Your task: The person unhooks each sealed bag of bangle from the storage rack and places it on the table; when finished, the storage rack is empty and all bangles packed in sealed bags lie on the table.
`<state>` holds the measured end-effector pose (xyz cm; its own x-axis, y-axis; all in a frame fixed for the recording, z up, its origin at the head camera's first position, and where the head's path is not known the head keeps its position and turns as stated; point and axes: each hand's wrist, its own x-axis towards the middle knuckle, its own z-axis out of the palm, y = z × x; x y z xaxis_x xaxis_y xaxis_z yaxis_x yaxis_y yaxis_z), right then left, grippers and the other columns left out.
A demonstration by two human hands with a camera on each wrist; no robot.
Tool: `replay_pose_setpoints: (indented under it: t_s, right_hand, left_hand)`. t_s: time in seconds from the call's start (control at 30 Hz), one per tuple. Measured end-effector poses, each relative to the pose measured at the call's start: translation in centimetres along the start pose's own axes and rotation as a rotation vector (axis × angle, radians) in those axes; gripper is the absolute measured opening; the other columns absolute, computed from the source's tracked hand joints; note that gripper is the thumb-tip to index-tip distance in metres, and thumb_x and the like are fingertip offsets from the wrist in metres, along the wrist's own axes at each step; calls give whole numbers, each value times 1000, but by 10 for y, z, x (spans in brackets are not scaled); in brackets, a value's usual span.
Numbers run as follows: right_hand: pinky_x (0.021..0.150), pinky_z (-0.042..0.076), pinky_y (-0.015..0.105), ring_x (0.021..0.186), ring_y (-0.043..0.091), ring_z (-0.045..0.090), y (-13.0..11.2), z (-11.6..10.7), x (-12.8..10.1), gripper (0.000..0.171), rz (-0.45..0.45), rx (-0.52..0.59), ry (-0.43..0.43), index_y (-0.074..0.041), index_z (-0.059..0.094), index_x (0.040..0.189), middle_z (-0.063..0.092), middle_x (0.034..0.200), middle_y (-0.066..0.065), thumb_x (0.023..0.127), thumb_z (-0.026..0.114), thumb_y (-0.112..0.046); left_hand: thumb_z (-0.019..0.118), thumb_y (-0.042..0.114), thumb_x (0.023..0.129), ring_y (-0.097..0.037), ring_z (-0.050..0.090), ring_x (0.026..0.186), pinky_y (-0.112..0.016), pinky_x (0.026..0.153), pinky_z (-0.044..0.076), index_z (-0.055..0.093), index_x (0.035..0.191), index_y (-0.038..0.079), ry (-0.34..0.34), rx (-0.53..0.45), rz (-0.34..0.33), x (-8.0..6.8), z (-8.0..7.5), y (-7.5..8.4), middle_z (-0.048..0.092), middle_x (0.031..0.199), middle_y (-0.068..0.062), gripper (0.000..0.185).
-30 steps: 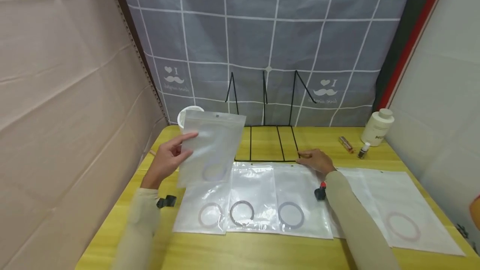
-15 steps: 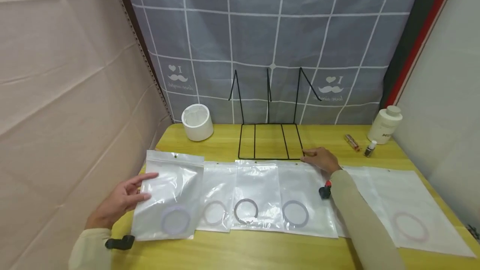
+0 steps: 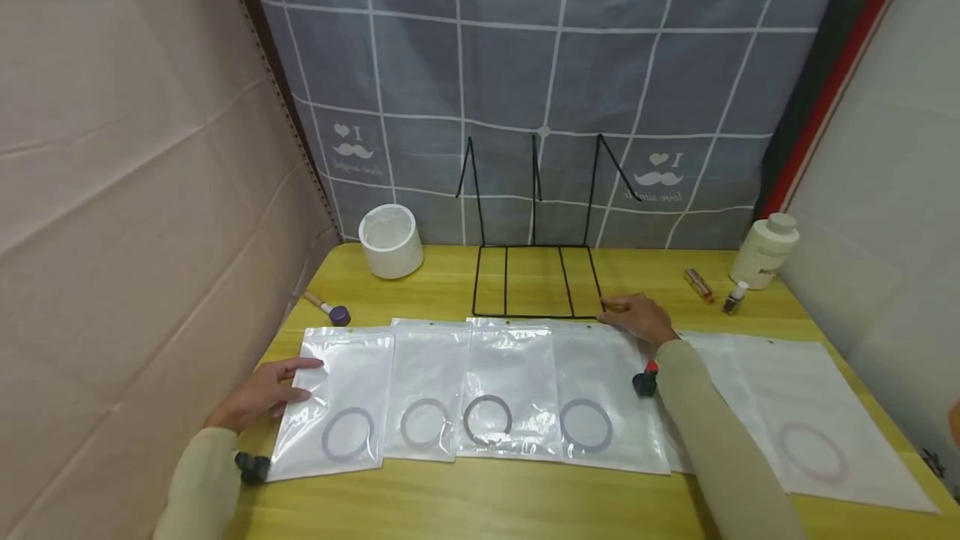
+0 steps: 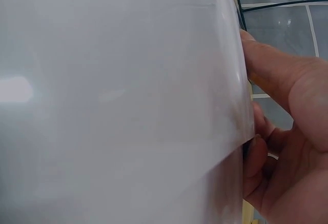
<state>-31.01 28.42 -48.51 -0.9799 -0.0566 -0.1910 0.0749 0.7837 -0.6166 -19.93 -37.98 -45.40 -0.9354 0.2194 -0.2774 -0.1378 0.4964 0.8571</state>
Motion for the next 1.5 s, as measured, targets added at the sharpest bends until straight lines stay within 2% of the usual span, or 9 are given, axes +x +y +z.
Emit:
replay_pose_setpoints:
  t_s: [0.27, 0.47, 0.8, 0.93, 1.03, 1.1, 1.3, 1.4, 1.5]
  right_hand:
    - [106, 38, 64, 133, 45, 48, -7, 1, -3, 66, 4, -4, -7, -19, 56, 146, 50, 149, 21, 92, 68, -54]
    - [104, 40, 62, 131, 43, 50, -8, 0, -6, 67, -7, -1, -7, -19, 56, 145, 52, 148, 22, 91, 68, -56]
    - [102, 42, 61, 129, 43, 52, -3, -2, -6, 67, 5, -17, -9, -18, 57, 145, 52, 147, 23, 91, 69, -56]
    - [104, 40, 63, 132, 45, 49, 1, -3, -7, 67, 7, -15, -19, -18, 56, 146, 50, 149, 23, 91, 68, -56]
    - [104, 40, 63, 132, 46, 48, 2, -5, -8, 66, -7, 1, -21, -15, 55, 146, 50, 148, 24, 93, 67, -53]
    - [102, 43, 61, 128, 45, 51, 3, -6, -11, 64, -18, 52, -18, -12, 54, 147, 52, 145, 25, 95, 66, -49]
    - [89, 52, 51, 108, 36, 63, -7, -20, -34, 53, -104, 150, 98, -6, 56, 144, 66, 122, 22, 102, 61, -38]
    - [85, 52, 54, 107, 38, 63, -16, -31, -54, 54, -156, 45, 225, -6, 59, 141, 68, 120, 22, 103, 56, -44]
    - [94, 45, 63, 121, 45, 55, -26, -41, -72, 62, -173, -101, 335, -6, 54, 145, 60, 134, 25, 103, 50, -52]
  left_hand:
    - [74, 0, 86, -9, 45, 52, -23, 48, 43, 53, 140, -7, 13, 67, -10, 3, 1, 0, 59, 119, -25, 59]
    - [78, 4, 84, -19, 44, 77, -26, 62, 38, 59, 135, -7, 57, 255, 12, 5, 2, 0, 47, 84, -8, 56]
    - [77, 12, 88, -21, 41, 68, -30, 62, 35, 54, 142, -1, 74, 332, -128, 10, 6, 8, 39, 75, -4, 60]
    - [74, 12, 91, -34, 52, 80, -40, 74, 46, 55, 140, -3, 59, 423, -108, 15, 9, 20, 51, 84, -18, 55]
    - [70, 18, 95, -45, 56, 106, -55, 93, 48, 54, 139, -4, 76, 487, -105, 25, 15, 44, 57, 119, -34, 52]
    - [68, 24, 97, -45, 55, 114, -58, 96, 47, 55, 137, -6, 105, 505, -77, 35, 24, 65, 55, 132, -33, 52]
    - [65, 27, 99, -32, 60, 95, -44, 80, 52, 60, 134, -1, 163, 449, 121, 68, 78, 121, 64, 109, -21, 45]
    - [65, 30, 99, -38, 60, 114, -52, 94, 51, 55, 139, 2, 221, 404, 222, 83, 105, 138, 62, 127, -23, 50]
    - [62, 44, 99, -41, 44, 139, -61, 111, 36, 44, 151, 6, 340, 487, 335, 95, 124, 150, 49, 149, -21, 67]
